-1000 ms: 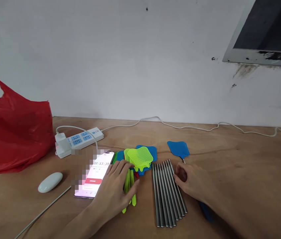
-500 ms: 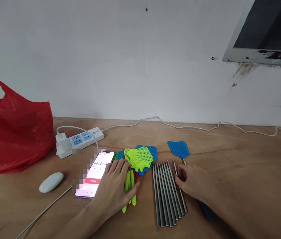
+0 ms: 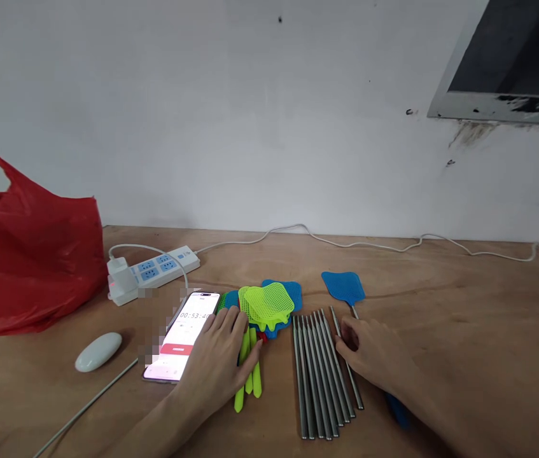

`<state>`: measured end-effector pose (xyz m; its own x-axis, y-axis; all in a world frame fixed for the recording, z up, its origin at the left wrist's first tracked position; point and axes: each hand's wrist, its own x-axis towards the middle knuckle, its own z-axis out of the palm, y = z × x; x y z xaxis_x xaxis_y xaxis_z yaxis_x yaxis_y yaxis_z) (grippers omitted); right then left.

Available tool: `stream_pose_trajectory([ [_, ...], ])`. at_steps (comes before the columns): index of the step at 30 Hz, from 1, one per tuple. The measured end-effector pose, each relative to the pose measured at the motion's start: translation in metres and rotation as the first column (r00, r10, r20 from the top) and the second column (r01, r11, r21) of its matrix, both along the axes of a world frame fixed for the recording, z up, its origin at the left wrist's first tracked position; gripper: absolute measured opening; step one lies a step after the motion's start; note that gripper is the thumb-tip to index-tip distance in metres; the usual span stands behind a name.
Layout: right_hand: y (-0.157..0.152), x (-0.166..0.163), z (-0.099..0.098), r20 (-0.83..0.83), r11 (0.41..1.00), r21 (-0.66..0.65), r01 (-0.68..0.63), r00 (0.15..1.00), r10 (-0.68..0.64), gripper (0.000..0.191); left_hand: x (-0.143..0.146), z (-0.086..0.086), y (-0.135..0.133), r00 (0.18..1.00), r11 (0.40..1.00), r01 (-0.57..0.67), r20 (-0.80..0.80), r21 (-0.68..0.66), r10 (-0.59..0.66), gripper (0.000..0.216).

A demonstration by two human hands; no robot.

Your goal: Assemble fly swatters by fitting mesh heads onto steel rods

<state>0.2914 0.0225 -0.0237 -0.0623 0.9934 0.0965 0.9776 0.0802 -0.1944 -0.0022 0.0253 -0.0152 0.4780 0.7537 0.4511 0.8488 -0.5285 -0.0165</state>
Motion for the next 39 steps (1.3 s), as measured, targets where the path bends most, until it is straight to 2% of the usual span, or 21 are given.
stream_pose_trajectory([
  [10,0.005,0.001,-0.003,-0.07,0.999,0.039,0.039,0.997,-0.036,0.016,0.005,0.001,-0.007,0.989,0.996,0.088,0.115,0.001,-0.087,0.01],
  [14,0.003,0.001,0.001,-0.048,0.997,0.044,0.057,0.997,-0.055,0.02,0.007,0.004,-0.012,0.967,0.983,0.179,0.179,0.035,-0.183,0.01],
  [18,0.001,0.0,0.003,-0.045,0.997,0.035,0.071,0.997,-0.069,0.02,0.008,0.002,-0.015,0.925,0.958,0.285,0.265,-0.004,-0.274,0.015],
  [23,0.004,0.003,-0.001,-0.18,0.997,0.043,0.07,0.982,-0.061,0.022,0.01,-0.001,-0.018,0.895,0.939,0.342,0.315,-0.026,-0.317,0.018],
  [30,0.009,0.008,0.005,-0.411,1.0,0.009,-0.014,0.912,0.016,0.017,0.013,0.002,-0.021,0.865,0.938,0.338,0.415,-0.072,-0.28,0.023],
  [33,0.006,0.007,0.015,-0.596,0.996,-0.026,-0.084,0.802,0.052,0.02,0.012,0.0,-0.023,0.862,0.935,0.341,0.43,-0.1,-0.268,0.023],
  [36,0.002,0.002,0.024,-0.867,0.993,-0.102,-0.06,0.495,-0.059,0.022,0.011,-0.002,-0.024,0.846,0.922,0.373,0.445,-0.103,-0.292,0.024],
  [37,0.001,0.0,0.026,-0.916,0.991,-0.13,-0.04,0.387,-0.105,0.024,0.011,-0.003,-0.025,0.841,0.917,0.386,0.445,-0.097,-0.308,0.023],
  [39,-0.001,-0.004,0.028,-0.959,0.986,-0.166,-0.011,0.235,-0.159,0.027,0.011,-0.003,-0.025,0.837,0.906,0.412,0.435,-0.099,-0.333,0.02],
])
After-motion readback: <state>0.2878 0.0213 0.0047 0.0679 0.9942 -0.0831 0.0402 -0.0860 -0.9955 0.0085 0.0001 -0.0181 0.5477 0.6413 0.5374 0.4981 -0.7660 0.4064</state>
